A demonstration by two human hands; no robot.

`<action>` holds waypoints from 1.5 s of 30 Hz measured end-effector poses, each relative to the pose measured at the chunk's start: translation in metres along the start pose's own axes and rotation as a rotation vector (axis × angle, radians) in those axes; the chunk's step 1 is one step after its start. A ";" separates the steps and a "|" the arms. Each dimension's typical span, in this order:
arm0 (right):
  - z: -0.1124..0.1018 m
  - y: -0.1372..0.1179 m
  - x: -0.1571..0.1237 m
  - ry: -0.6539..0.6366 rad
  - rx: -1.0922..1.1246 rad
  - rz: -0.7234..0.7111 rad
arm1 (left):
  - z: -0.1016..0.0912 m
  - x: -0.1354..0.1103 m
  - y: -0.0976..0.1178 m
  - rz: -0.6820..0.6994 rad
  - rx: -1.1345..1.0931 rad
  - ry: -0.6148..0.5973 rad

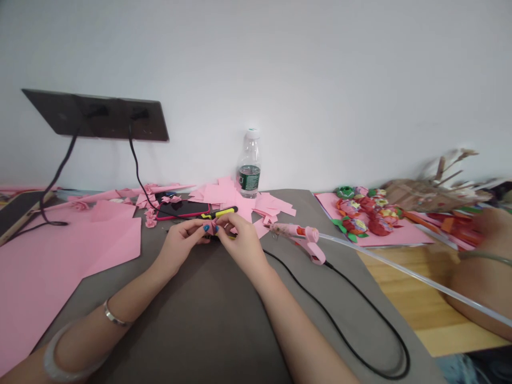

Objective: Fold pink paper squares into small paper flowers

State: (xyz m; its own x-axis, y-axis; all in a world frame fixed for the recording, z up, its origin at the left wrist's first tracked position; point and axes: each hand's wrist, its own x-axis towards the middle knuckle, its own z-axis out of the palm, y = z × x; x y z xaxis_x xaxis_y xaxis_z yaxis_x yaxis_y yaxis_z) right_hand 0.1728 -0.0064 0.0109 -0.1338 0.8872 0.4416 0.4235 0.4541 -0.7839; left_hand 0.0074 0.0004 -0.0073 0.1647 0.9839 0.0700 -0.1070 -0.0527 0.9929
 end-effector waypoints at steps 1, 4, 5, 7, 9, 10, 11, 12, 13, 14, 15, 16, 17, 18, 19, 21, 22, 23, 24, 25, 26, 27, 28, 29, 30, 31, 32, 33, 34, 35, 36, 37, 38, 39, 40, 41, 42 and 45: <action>0.000 0.000 0.000 -0.004 -0.006 0.005 | 0.000 0.000 0.000 0.007 0.012 -0.006; 0.000 0.003 -0.001 -0.010 -0.032 0.012 | 0.000 0.000 0.001 0.040 0.052 -0.027; 0.000 0.004 -0.002 -0.013 -0.043 0.012 | 0.001 -0.001 0.002 0.050 0.063 -0.034; -0.001 0.005 -0.003 -0.023 -0.055 0.011 | 0.002 -0.001 0.003 0.064 0.080 -0.032; -0.001 0.005 -0.003 -0.038 -0.078 0.009 | 0.003 -0.002 0.004 0.066 0.097 -0.018; -0.001 0.004 -0.003 -0.044 -0.104 0.006 | 0.003 -0.002 0.004 0.066 0.105 -0.014; -0.002 0.004 -0.003 -0.045 -0.137 -0.003 | 0.003 -0.002 0.004 0.067 0.111 -0.014; -0.002 0.003 -0.003 -0.040 -0.169 -0.018 | 0.003 -0.002 0.005 0.067 0.114 -0.018; -0.003 0.002 -0.003 -0.036 -0.190 -0.042 | 0.003 -0.002 0.005 0.067 0.115 -0.026; -0.004 0.002 -0.002 -0.037 -0.195 -0.071 | 0.003 -0.002 0.005 0.065 0.112 -0.032; -0.005 0.001 -0.001 -0.044 -0.182 -0.101 | 0.002 -0.002 0.004 0.061 0.107 -0.036; -0.006 0.000 0.000 -0.059 -0.161 -0.124 | 0.002 -0.002 0.004 0.054 0.103 -0.035; -0.008 0.000 0.000 -0.078 -0.139 -0.138 | 0.001 -0.001 0.004 0.046 0.100 -0.028; -0.010 0.000 0.001 -0.101 -0.119 -0.141 | 0.001 -0.001 0.004 0.036 0.098 -0.019; -0.011 -0.001 0.002 -0.124 -0.103 -0.138 | 0.001 -0.001 0.003 0.028 0.097 -0.009; -0.014 0.000 0.002 -0.165 -0.078 -0.124 | 0.000 0.000 0.003 0.015 0.097 0.006; -0.016 0.000 0.002 -0.188 -0.068 -0.115 | 0.000 0.000 0.003 0.011 0.095 0.008; -0.017 0.000 0.002 -0.206 -0.060 -0.108 | 0.000 0.001 0.003 0.007 0.091 0.006; -0.019 0.000 0.002 -0.224 -0.055 -0.102 | -0.001 0.001 0.003 0.001 0.087 0.003; -0.020 0.001 0.002 -0.240 -0.052 -0.100 | -0.001 0.001 0.003 -0.004 0.084 0.000; -0.021 0.001 0.002 -0.259 -0.051 -0.103 | -0.001 0.001 0.002 -0.006 0.080 0.000; -0.022 0.001 0.001 -0.278 -0.050 -0.111 | -0.002 0.001 0.002 -0.006 0.078 0.002; -0.023 0.000 0.001 -0.297 -0.049 -0.120 | -0.002 0.001 0.002 -0.003 0.075 0.005; -0.024 0.000 0.001 -0.313 -0.049 -0.127 | -0.002 0.002 0.002 0.002 0.069 0.010; -0.024 0.001 0.001 -0.322 -0.049 -0.128 | -0.003 0.002 0.002 0.005 0.063 0.015; -0.024 0.001 0.001 -0.324 -0.048 -0.126 | -0.003 0.002 0.001 0.004 0.056 0.019; -0.024 0.001 0.001 -0.320 -0.045 -0.121 | -0.003 0.002 0.001 -0.003 0.051 0.022; -0.024 0.002 0.001 -0.315 -0.040 -0.116 | -0.003 0.003 0.001 -0.012 0.045 0.021; -0.023 0.003 0.001 -0.310 -0.031 -0.112 | -0.003 0.003 0.001 -0.024 0.038 0.019; -0.023 0.004 0.001 -0.306 -0.021 -0.108 | -0.002 0.003 0.001 -0.037 0.031 0.014; -0.022 0.005 0.002 -0.304 -0.009 -0.104 | -0.002 0.003 0.001 -0.048 0.022 0.008; -0.022 0.005 0.002 -0.302 0.002 -0.101 | -0.002 0.003 0.001 -0.059 0.012 0.004; -0.021 0.006 0.002 -0.301 0.011 -0.098 | -0.002 0.003 0.001 -0.068 0.002 -0.001; -0.021 0.007 0.002 -0.301 0.021 -0.095 | -0.002 0.003 0.001 -0.075 -0.009 -0.005; -0.020 0.007 0.002 -0.299 0.032 -0.091 | -0.001 0.003 0.001 -0.081 -0.020 -0.010; -0.020 0.007 0.003 -0.297 0.043 -0.084 | -0.001 0.003 0.002 -0.086 -0.030 -0.016; -0.020 0.007 0.003 -0.293 0.055 -0.075 | -0.001 0.002 0.002 -0.090 -0.039 -0.022; -0.018 0.007 0.003 -0.277 0.083 -0.042 | -0.001 0.002 0.003 -0.098 -0.055 -0.036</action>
State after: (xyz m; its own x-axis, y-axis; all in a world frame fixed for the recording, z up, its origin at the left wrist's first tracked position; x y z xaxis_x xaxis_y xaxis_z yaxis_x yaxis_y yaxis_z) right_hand 0.1918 -0.0026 0.0150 -0.3941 0.8510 0.3471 0.3394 0.4857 -0.8055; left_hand 0.0064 0.0025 -0.0044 0.2118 0.9770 -0.0226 -0.1422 0.0537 0.9884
